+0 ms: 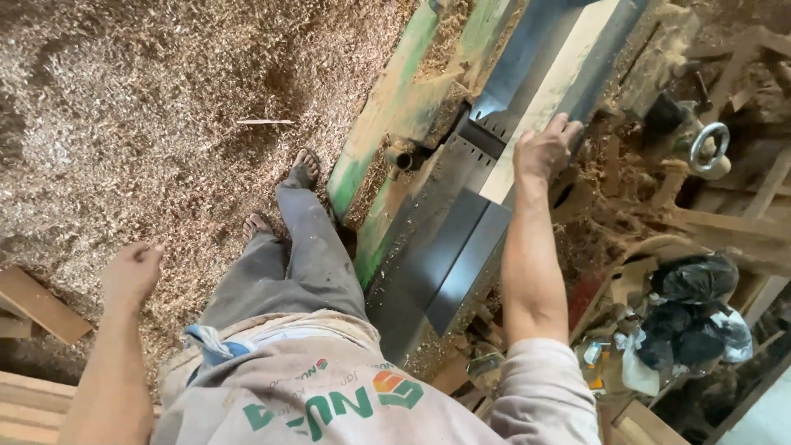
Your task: Selecting, inspecting, and feeding wooden boards through a jointer machine to square the edges.
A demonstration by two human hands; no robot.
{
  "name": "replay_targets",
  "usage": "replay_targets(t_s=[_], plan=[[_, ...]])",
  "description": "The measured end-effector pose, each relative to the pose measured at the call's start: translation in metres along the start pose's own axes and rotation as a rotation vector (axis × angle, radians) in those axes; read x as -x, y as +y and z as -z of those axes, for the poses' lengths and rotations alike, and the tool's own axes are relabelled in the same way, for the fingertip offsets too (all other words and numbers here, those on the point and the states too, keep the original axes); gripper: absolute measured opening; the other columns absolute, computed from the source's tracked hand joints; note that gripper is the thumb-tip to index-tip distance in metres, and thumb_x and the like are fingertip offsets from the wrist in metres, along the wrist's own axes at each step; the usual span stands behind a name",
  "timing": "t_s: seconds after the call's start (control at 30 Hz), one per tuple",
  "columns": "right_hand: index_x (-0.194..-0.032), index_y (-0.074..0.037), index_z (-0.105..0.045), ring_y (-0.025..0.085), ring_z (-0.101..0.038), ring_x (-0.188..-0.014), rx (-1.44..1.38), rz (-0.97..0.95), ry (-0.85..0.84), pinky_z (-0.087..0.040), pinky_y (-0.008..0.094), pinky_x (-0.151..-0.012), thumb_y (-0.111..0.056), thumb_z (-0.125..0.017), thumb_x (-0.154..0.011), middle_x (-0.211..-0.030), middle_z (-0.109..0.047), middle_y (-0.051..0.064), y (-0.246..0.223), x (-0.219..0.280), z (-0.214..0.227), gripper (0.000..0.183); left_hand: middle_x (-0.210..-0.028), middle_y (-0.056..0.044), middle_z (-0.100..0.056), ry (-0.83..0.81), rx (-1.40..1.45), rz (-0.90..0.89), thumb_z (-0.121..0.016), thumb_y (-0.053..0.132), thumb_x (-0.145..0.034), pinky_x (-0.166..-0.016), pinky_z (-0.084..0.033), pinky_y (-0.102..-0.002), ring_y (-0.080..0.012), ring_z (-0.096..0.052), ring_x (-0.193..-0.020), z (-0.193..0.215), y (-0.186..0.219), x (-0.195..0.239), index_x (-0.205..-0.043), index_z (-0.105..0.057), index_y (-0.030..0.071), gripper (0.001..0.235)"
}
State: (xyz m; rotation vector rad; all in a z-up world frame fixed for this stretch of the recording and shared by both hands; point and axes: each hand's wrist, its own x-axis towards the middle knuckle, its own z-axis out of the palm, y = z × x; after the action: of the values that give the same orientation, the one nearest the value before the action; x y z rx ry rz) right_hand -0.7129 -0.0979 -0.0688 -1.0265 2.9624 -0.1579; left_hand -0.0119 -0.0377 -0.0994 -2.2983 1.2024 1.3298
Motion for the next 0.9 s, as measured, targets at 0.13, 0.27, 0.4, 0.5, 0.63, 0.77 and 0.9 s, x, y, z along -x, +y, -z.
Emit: replay_targets(t_s=[0.13,0.27,0.4,0.5,0.63,0.77,0.9], plan=[[-0.142,-0.002,-0.051,0.044,-0.076,-0.097,0.118,0.075,0.019,-0.066,0.045,-0.073,-0.012,-0.065,-0.093,-0.153,-0.038,0.034,0.003,-0.073,-0.018,0.052,-0.104,-0.013,-0.075,-0.105,-0.078,0.171,-0.056,0.036,-0.111,-0.068,-0.057,-0.036,-0.0217,-0.059,-0.069,-0.021,-0.01,0.039,-0.132,-0.066,0.007,0.038],[-0.131,-0.002,-0.054,0.028,-0.078,-0.091,0.131,0.052,0.034,-0.066,0.034,-0.076,-0.009,-0.069,-0.094,-0.155,-0.034,0.033,0.008,-0.133,-0.044,0.04,-0.095,-0.015,-0.075,-0.199,-0.051,0.237,-0.057,0.037,-0.106,-0.072,-0.054,-0.038,-0.0263,-0.073,-0.082,-0.06,-0.044,0.04,-0.106,-0.064,0.008,0.03],[-0.127,-0.004,-0.057,0.026,-0.079,-0.084,0.152,0.074,0.078,-0.064,0.033,-0.069,-0.013,-0.071,-0.093,-0.154,-0.036,0.032,0.02,-0.145,-0.059,0.038,-0.094,-0.011,-0.078,-0.27,-0.053,0.155,-0.06,0.037,-0.104,-0.082,-0.058,-0.04,-0.0255,-0.068,-0.084,-0.073,-0.054,0.034,-0.1,-0.077,0.008,0.034],[-0.14,0.0,-0.052,0.033,-0.075,-0.102,0.185,0.056,0.053,-0.066,0.032,-0.072,-0.003,-0.062,-0.093,-0.155,-0.035,0.033,0.016,-0.093,-0.04,0.048,-0.135,-0.015,-0.069,-0.235,0.06,0.24,-0.059,0.034,-0.105,-0.082,-0.062,-0.04,-0.0311,-0.074,-0.102,-0.044,-0.014,0.056,-0.142,-0.06,0.011,0.044],[-0.126,-0.001,-0.05,0.034,-0.073,-0.096,0.104,0.007,-0.017,-0.068,0.032,-0.072,-0.007,-0.069,-0.095,-0.15,-0.035,0.03,0.006,0.008,-0.001,0.037,-0.107,-0.019,-0.078,-0.21,0.163,0.219,-0.062,0.034,-0.106,-0.049,-0.04,-0.028,-0.0172,-0.051,-0.059,-0.039,-0.018,0.032,-0.143,-0.061,0.012,0.043],[-0.126,-0.001,-0.051,0.043,-0.072,-0.091,0.074,0.08,0.011,-0.066,0.048,-0.07,-0.011,-0.075,-0.09,-0.131,-0.048,0.023,0.031,0.132,0.015,0.044,-0.119,-0.031,-0.066,-0.181,0.361,0.076,-0.071,0.029,-0.098,-0.064,-0.049,-0.038,-0.0358,-0.066,-0.088,-0.047,-0.042,0.009,-0.139,-0.058,-0.002,0.053],[-0.141,0.001,-0.051,0.052,-0.069,-0.095,-0.029,0.06,-0.033,-0.062,0.059,-0.078,-0.013,-0.068,-0.092,-0.128,-0.049,0.025,0.051,0.257,0.028,0.054,-0.121,-0.033,-0.067,-0.187,0.369,-0.053,-0.08,0.043,-0.088,-0.079,-0.055,-0.047,-0.0422,-0.071,-0.089,-0.054,-0.062,-0.022,-0.142,-0.058,-0.007,0.076]])
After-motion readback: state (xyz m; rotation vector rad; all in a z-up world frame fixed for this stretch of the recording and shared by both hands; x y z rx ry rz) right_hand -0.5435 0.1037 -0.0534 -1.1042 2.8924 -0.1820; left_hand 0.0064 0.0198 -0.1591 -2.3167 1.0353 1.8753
